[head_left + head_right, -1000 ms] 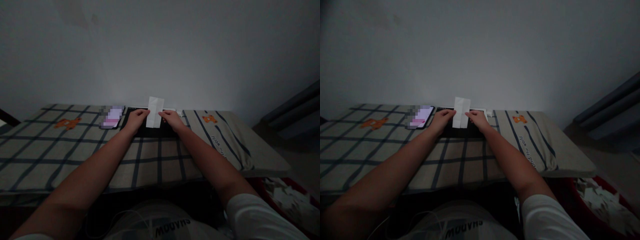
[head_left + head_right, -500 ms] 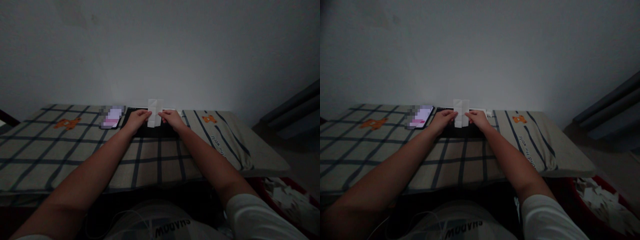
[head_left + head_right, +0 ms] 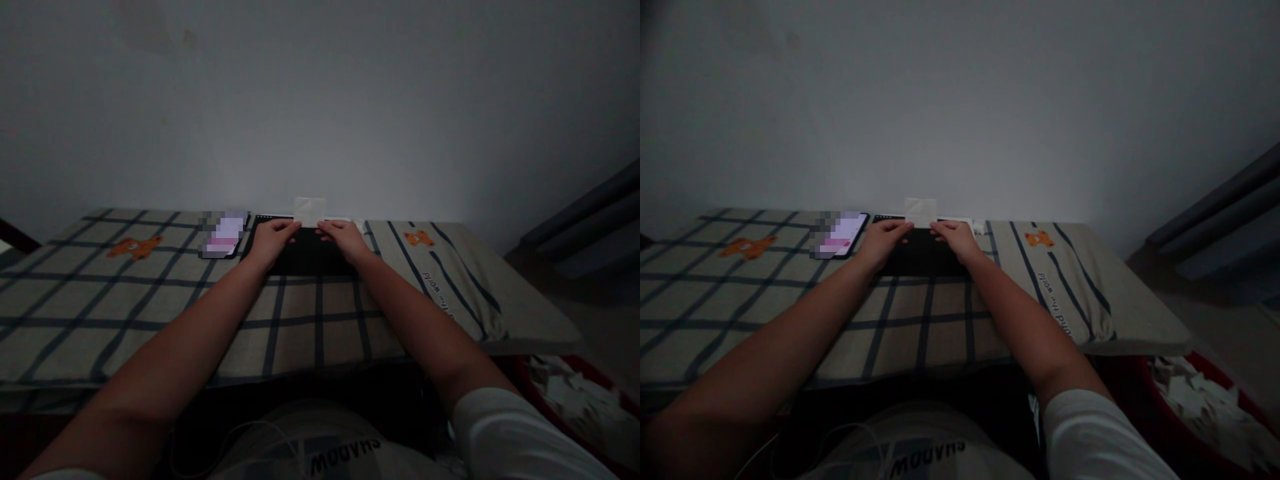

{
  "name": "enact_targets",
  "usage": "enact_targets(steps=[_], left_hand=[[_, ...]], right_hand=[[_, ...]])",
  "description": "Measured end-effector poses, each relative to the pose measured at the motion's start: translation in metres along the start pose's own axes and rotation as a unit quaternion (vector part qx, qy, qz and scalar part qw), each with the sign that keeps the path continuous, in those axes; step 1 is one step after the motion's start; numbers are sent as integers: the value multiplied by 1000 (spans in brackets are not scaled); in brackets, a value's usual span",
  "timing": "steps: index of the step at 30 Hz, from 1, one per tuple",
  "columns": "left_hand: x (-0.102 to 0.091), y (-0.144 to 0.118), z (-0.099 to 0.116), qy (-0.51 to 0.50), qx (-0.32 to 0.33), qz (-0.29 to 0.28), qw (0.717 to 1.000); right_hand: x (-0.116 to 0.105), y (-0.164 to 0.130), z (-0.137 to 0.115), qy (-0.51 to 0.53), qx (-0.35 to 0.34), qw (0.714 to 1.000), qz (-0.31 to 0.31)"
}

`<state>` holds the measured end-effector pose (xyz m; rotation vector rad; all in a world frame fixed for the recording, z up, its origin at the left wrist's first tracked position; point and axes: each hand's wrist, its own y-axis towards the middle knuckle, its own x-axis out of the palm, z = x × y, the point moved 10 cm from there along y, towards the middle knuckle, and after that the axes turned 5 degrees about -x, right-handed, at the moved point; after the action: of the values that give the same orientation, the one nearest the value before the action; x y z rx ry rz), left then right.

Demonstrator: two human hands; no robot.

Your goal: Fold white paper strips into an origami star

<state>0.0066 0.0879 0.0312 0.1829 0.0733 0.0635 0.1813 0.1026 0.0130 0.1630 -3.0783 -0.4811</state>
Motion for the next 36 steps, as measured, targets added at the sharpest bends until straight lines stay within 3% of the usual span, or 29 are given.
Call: enact_targets(steps=[7,15,20,24,36], left_hand=[[4,3,-7,-48,-16,-19,999],[-2,3,-10,-63,-25,10,998],[8,4,-15,-93,-43,-36,994],[14,3,-19,-64,-54,-65,994],[10,4,-15,14,-11,-54,998]], right_hand=[[2,3,12,100,27,995,9],[4,0,5,91,9,996,6],[7,-1,7,101,8,995,-10],[9,2,12,96,14,995,-28],[13,-1,22,116,76,990,-28]])
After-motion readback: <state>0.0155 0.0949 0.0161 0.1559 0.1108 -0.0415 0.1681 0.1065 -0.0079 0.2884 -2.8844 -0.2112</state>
